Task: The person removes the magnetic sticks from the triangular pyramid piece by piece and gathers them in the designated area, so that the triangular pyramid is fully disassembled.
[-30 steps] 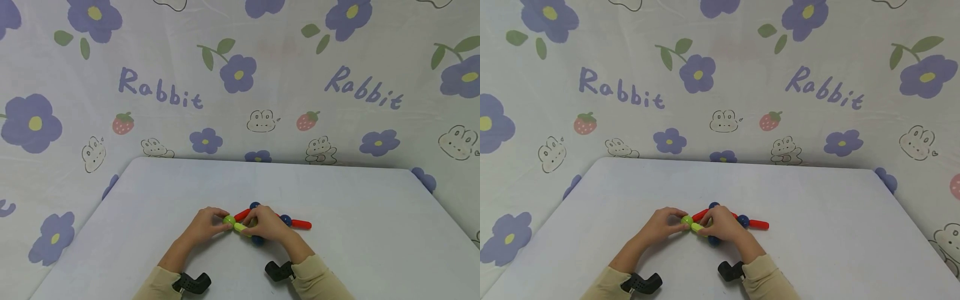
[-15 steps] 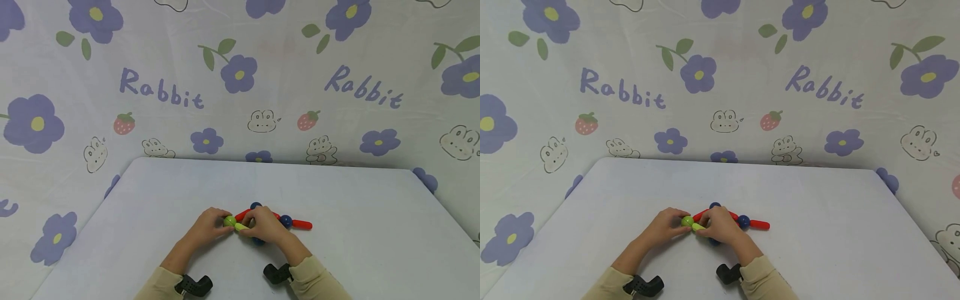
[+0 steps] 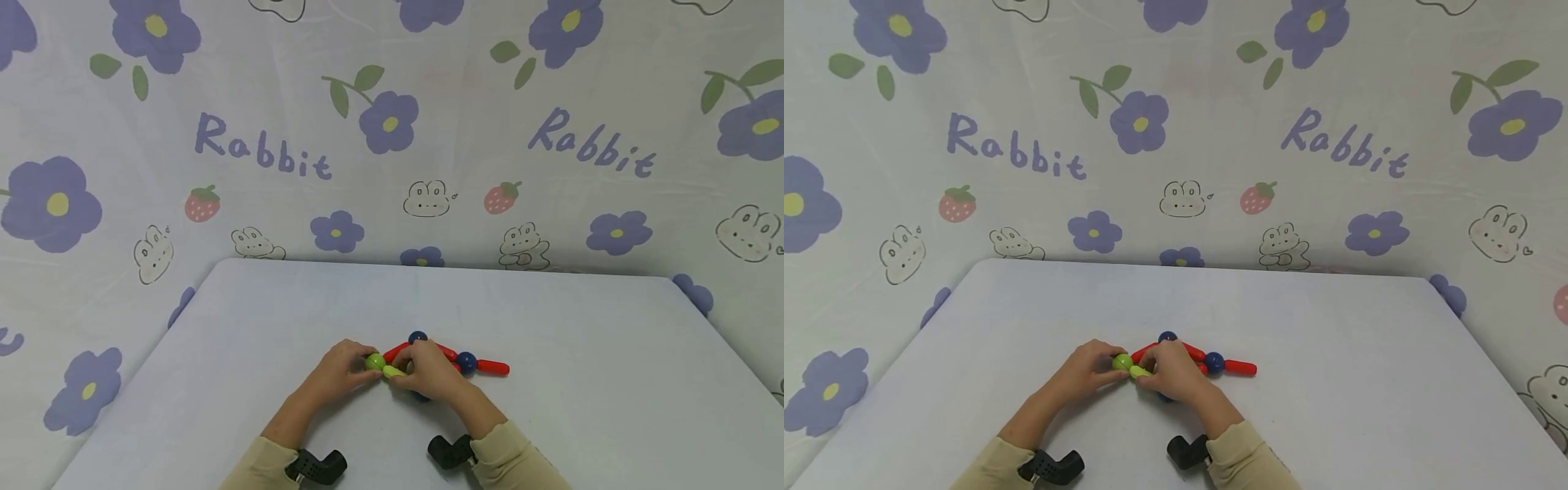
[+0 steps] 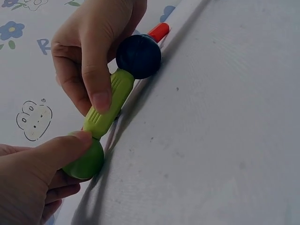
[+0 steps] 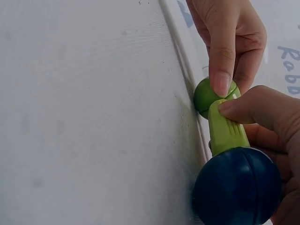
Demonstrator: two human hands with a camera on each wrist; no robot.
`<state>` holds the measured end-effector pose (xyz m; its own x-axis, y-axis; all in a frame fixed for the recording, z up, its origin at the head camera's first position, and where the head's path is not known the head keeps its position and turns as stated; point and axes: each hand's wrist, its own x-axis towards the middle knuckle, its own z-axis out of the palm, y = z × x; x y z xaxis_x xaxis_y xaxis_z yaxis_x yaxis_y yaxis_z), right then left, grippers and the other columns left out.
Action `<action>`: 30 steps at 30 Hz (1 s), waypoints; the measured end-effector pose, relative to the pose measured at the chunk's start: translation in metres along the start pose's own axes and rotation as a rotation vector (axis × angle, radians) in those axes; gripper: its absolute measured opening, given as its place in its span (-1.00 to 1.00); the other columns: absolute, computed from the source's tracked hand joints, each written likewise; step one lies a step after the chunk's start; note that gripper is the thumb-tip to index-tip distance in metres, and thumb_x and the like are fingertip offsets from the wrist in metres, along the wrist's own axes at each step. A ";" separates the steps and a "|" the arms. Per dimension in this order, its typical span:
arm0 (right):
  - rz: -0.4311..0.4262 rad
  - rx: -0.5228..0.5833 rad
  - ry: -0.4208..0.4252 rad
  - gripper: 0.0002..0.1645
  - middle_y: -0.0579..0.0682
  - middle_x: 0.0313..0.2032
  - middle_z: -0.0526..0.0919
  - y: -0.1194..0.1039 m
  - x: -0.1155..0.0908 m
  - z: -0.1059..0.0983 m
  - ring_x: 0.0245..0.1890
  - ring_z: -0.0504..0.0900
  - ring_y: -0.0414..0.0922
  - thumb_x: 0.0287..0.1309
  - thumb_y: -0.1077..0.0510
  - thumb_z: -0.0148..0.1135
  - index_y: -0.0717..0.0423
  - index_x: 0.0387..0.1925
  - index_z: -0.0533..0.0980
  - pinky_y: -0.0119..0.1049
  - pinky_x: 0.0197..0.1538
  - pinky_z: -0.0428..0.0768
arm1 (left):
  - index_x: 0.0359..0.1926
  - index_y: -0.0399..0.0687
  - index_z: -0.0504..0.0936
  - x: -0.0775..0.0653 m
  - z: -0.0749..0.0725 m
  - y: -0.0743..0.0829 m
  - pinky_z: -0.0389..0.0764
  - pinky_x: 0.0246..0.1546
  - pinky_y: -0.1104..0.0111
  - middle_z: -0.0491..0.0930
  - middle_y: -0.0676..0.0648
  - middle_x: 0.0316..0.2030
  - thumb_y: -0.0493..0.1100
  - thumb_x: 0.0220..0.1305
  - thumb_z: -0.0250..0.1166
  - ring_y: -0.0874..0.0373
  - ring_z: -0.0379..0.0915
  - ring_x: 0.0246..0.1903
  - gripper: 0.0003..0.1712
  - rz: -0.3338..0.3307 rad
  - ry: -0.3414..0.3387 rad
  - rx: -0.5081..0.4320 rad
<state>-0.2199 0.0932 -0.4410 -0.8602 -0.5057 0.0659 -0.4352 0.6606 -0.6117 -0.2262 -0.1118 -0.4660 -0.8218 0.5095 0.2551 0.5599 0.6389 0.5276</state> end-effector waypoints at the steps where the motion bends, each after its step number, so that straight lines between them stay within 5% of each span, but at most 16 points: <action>1: -0.003 0.001 0.002 -0.84 -0.12 -0.44 0.67 0.000 0.000 0.000 -0.41 0.45 -0.23 -0.02 0.15 0.37 0.15 -0.37 0.66 -0.46 -0.36 0.44 | -0.08 -0.17 0.62 0.000 0.000 0.000 0.49 -0.06 0.20 0.64 -0.06 -0.17 -0.08 0.14 0.32 0.10 0.48 -0.14 -0.64 0.012 0.000 0.009; 30: -0.011 0.045 -0.026 -0.80 -0.14 -0.43 0.65 0.007 -0.002 -0.005 -0.43 0.46 -0.23 -0.02 0.11 0.38 0.12 -0.33 0.65 -0.47 -0.39 0.46 | -0.08 -0.11 0.63 -0.002 -0.003 -0.005 0.48 -0.06 0.20 0.63 -0.01 -0.19 -0.07 0.12 0.34 0.13 0.45 -0.13 -0.65 -0.025 -0.006 -0.010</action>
<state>-0.2225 0.1023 -0.4414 -0.8478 -0.5277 0.0529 -0.4322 0.6296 -0.6456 -0.2279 -0.1175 -0.4663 -0.8347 0.4972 0.2369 0.5384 0.6457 0.5415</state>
